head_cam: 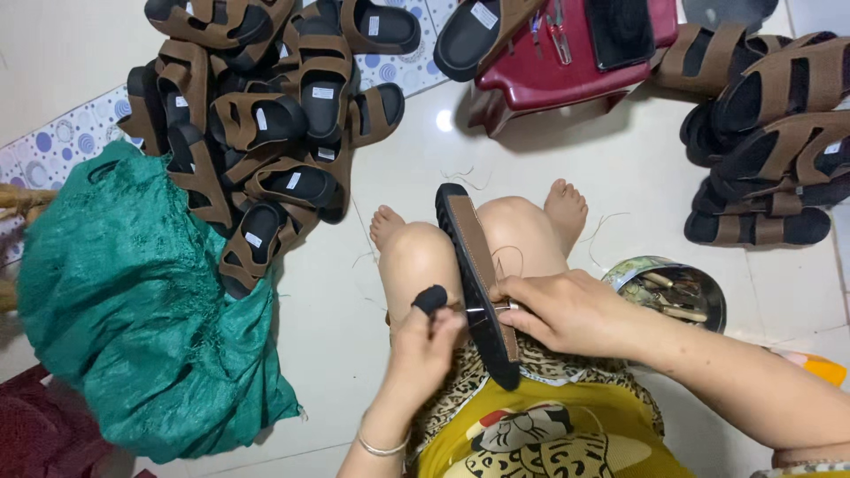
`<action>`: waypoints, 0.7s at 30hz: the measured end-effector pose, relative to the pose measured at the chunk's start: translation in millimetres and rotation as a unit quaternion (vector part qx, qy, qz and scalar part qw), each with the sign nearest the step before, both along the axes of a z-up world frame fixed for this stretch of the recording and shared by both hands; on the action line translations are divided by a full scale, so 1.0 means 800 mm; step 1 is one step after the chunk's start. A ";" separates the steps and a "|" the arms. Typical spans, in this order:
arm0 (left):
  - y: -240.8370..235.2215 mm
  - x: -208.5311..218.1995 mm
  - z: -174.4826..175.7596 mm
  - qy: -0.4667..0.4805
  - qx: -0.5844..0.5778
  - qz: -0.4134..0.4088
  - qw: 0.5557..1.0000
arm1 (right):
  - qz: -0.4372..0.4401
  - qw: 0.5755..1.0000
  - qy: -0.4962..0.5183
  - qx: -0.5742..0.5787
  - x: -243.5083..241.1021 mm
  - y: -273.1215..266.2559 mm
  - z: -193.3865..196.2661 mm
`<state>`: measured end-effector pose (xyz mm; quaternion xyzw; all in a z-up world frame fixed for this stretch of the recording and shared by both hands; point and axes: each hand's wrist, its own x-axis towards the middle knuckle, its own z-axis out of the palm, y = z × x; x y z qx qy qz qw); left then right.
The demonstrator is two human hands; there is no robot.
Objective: The person sits on the floor and sews a brown sandal using a needle and thread. They repeatedly pull the thread through the sole and upper of the sandal to attach or repair it.
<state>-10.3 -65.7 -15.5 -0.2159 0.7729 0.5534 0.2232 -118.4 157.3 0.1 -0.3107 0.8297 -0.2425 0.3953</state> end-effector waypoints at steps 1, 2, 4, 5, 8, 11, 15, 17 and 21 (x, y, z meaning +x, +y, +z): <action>0.007 -0.002 0.008 0.002 0.001 -0.001 1.000 | -0.001 1.000 0.002 0.001 0.001 0.005 0.001; 0.012 -0.002 0.017 0.039 -0.007 -0.073 0.997 | 0.000 0.997 0.044 -0.065 0.004 0.008 0.002; 0.018 -0.001 0.025 0.074 -0.016 -0.147 0.986 | -0.003 0.988 0.084 -0.132 0.002 0.019 0.007; 0.018 0.001 0.026 0.148 -0.041 -0.132 0.979 | 0.044 0.993 0.083 -0.077 -0.002 0.026 0.011; 0.004 0.000 0.018 0.213 -0.062 -0.065 0.973 | 0.075 0.994 0.054 0.051 -0.027 0.083 0.020; -0.008 0.015 -0.005 0.203 0.025 0.046 0.978 | 0.024 0.998 -0.013 0.063 -0.040 0.113 0.030; -0.009 0.019 0.006 0.204 0.122 0.197 0.951 | -0.065 0.961 -0.193 -0.189 -0.014 0.100 0.018; -0.020 0.009 0.024 0.214 0.025 0.180 0.960 | -0.165 0.960 -0.076 -0.214 -0.020 0.117 -0.005; -0.033 0.001 0.047 0.334 -0.279 0.040 0.899 | -0.304 0.890 0.316 -0.128 -0.027 0.134 0.008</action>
